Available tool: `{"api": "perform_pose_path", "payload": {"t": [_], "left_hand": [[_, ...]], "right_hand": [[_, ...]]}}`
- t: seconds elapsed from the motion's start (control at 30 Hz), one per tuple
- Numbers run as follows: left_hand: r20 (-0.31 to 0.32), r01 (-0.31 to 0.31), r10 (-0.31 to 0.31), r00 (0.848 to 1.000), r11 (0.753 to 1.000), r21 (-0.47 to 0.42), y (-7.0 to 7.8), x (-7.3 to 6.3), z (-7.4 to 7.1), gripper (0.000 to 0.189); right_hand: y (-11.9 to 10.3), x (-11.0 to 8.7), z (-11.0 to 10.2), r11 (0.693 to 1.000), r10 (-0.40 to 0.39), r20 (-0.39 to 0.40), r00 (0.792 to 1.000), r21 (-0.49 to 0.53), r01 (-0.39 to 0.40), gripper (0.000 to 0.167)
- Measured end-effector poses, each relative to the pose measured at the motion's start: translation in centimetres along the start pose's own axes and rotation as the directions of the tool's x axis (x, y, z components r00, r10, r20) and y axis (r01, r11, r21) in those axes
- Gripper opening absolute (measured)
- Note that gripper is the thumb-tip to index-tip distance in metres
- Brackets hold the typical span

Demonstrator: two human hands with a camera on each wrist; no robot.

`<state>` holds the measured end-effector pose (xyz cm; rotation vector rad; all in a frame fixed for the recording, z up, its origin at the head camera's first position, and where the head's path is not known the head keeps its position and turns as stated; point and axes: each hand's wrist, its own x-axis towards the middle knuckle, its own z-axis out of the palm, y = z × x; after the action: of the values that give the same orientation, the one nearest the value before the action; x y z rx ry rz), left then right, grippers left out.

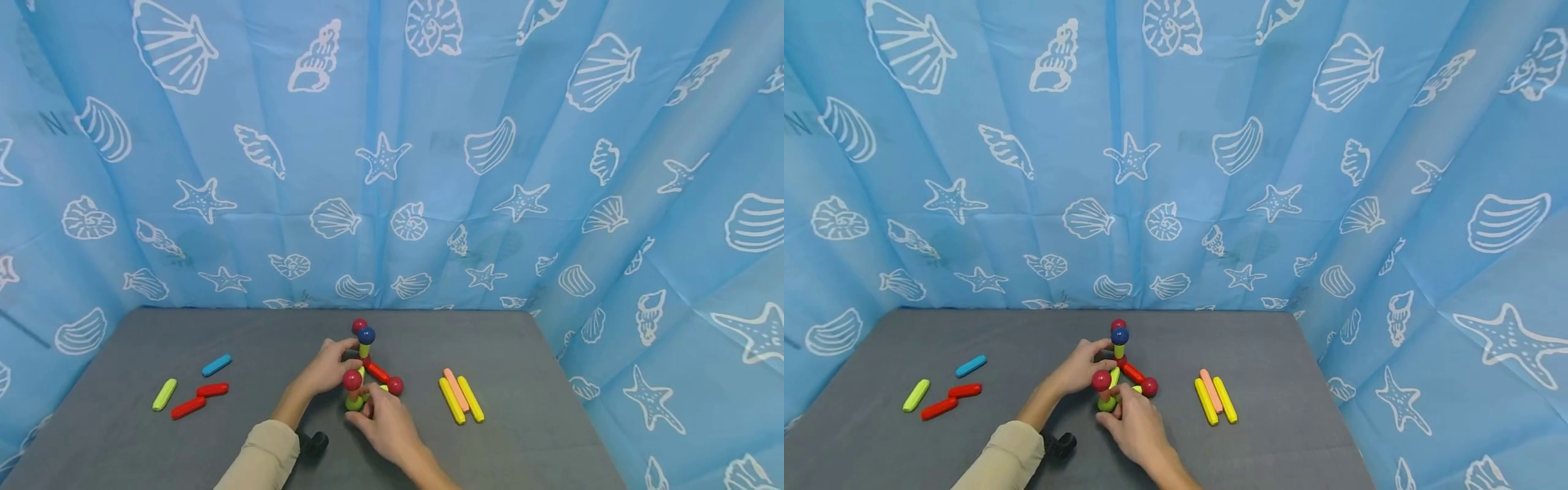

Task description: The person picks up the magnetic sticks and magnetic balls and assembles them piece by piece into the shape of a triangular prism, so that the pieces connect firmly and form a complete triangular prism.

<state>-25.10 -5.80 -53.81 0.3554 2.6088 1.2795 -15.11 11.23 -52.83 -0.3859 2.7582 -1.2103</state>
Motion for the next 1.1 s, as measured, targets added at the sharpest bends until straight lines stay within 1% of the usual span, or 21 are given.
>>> {"api": "perform_pose_path", "payload": {"t": [0.1,0.2,0.27,0.33,0.4,0.47,0.53,0.6,0.67,0.8,0.9,1.0,1.03,1.1], "left_hand": [[-0.027,-0.024,0.026,0.999,0.999,0.046,-0.3,-0.3,-0.1,0.031],[-0.073,-0.054,0.061,0.995,0.994,0.096,-0.9,-1.0,-0.4,0.023],[-0.114,-0.048,0.064,0.991,0.99,0.135,-1.3,-1.6,-0.6,0.021],[-0.154,-0.011,0.037,0.987,0.986,0.167,-1.7,-2.5,-0.8,0.02],[-0.17,0.032,0.002,0.985,0.981,0.192,-1.9,-3.4,-0.8,0.022],[-0.156,0.061,-0.029,0.987,0.976,0.207,-2.0,-4.2,-0.6,0.026],[-0.136,0.071,-0.043,0.99,0.976,0.207,-1.8,-4.9,-0.3,0.029],[-0.134,0.077,-0.05,0.99,0.977,0.2,-1.5,-5.4,-0.2,0.031],[-0.152,0.084,-0.054,0.987,0.976,0.199,-1.3,-5.6,0.1,0.031],[-0.196,0.118,-0.078,0.978,0.972,0.202,-1.0,-5.8,0.4,0.031],[-0.211,0.133,-0.088,0.973,0.968,0.211,-0.8,-5.9,0.6,0.031],[-0.221,0.14,-0.092,0.971,0.967,0.215,-0.6,-5.9,0.8,0.031],[-0.224,0.142,-0.093,0.97,0.966,0.217,-0.5,-5.9,0.8,0.031],[-0.228,0.153,-0.103,0.968,0.965,0.213,-0.5,-6.0,0.9,0.031]], "right_hand": [[0.1,0.1,0.4,0.999,-0.006,-0.047,0.999,-0.053,0.003,0.035],[0.4,0.1,0.4,0.996,-0.02,-0.065,0.998,-0.084,0.014,0.028],[0.8,0.1,0.0,0.994,-0.041,-0.069,0.997,-0.107,0.034,0.022],[1.3,0.0,-0.6,0.99,-0.066,-0.08,0.995,-0.133,0.055,0.017],[1.9,0.1,-1.4,0.981,-0.09,-0.105,0.99,-0.182,0.07,0.013],[2.4,0.1,-2.2,0.969,-0.101,-0.137,0.985,-0.238,0.066,0.012],[2.8,0.1,-2.9,0.952,-0.106,-0.159,0.982,-0.302,0.054,0.012],[2.9,0.1,-3.3,0.932,-0.098,-0.162,0.982,-0.361,0.034,0.013],[3.0,-0.2,-3.7,0.915,-0.083,-0.165,0.983,-0.404,0.009,0.022],[3.4,-1.4,-4.0,0.862,-0.048,-0.195,0.98,-0.504,-0.059,0.06],[4.1,-2.6,-4.4,0.813,-0.002,-0.216,0.976,-0.569,-0.124,0.083],[4.8,-3.7,-5.0,0.785,0.045,-0.223,0.974,-0.595,-0.173,0.092],[5.0,-4.0,-5.1,0.78,0.061,-0.219,0.974,-0.598,-0.183,0.093],[5.2,-4.3,-5.3,0.781,0.087,-0.208,0.974,-0.593,-0.196,0.094]]}}
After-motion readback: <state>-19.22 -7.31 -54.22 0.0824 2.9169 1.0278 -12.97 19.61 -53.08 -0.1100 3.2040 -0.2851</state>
